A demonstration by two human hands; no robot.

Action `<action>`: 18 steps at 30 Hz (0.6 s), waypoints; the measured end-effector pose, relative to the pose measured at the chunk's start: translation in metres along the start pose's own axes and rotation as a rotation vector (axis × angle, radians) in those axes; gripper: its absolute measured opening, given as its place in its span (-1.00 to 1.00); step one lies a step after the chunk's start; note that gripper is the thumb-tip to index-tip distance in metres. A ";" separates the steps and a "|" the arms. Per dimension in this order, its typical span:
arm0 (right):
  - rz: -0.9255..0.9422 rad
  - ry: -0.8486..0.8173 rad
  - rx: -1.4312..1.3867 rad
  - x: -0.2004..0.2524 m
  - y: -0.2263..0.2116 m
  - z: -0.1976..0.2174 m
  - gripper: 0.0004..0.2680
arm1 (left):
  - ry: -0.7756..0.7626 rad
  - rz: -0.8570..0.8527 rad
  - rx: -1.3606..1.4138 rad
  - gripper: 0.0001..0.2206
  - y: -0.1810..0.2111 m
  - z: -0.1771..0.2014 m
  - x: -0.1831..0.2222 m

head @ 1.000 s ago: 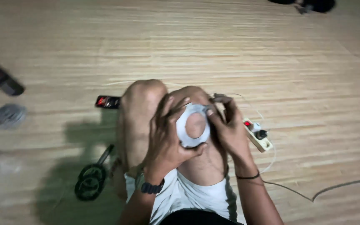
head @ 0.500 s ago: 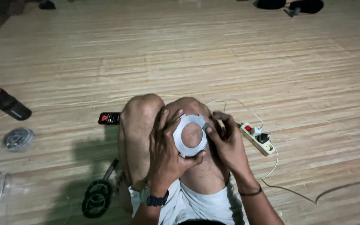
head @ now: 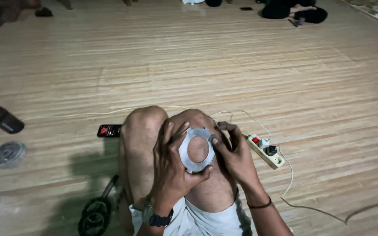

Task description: Filing the edges of a motorcycle clutch plate to remove burrs or clean the surface.

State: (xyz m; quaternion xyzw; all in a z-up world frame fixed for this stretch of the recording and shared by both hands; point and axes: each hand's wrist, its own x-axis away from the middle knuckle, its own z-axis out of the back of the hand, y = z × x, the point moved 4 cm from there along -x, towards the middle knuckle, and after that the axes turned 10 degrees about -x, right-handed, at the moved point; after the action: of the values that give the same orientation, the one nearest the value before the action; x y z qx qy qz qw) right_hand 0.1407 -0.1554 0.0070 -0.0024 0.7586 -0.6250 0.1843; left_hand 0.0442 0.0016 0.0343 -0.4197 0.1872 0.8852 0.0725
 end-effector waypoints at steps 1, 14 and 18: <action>0.045 -0.010 0.010 -0.008 0.002 -0.001 -0.75 | 0.005 0.003 -0.001 -0.10 0.000 -0.001 0.000; 0.098 -0.007 0.081 -0.012 0.002 -0.005 -0.78 | -0.040 0.034 0.024 -0.07 -0.008 -0.003 0.006; 0.116 -0.036 0.074 -0.016 -0.002 -0.013 -0.79 | -0.001 0.033 0.025 -0.03 -0.012 -0.006 0.008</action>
State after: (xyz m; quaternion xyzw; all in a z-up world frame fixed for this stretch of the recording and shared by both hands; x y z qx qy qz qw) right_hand 0.1514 -0.1403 0.0156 0.0373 0.7305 -0.6406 0.2338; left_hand 0.0467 0.0101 0.0216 -0.4152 0.2049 0.8841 0.0633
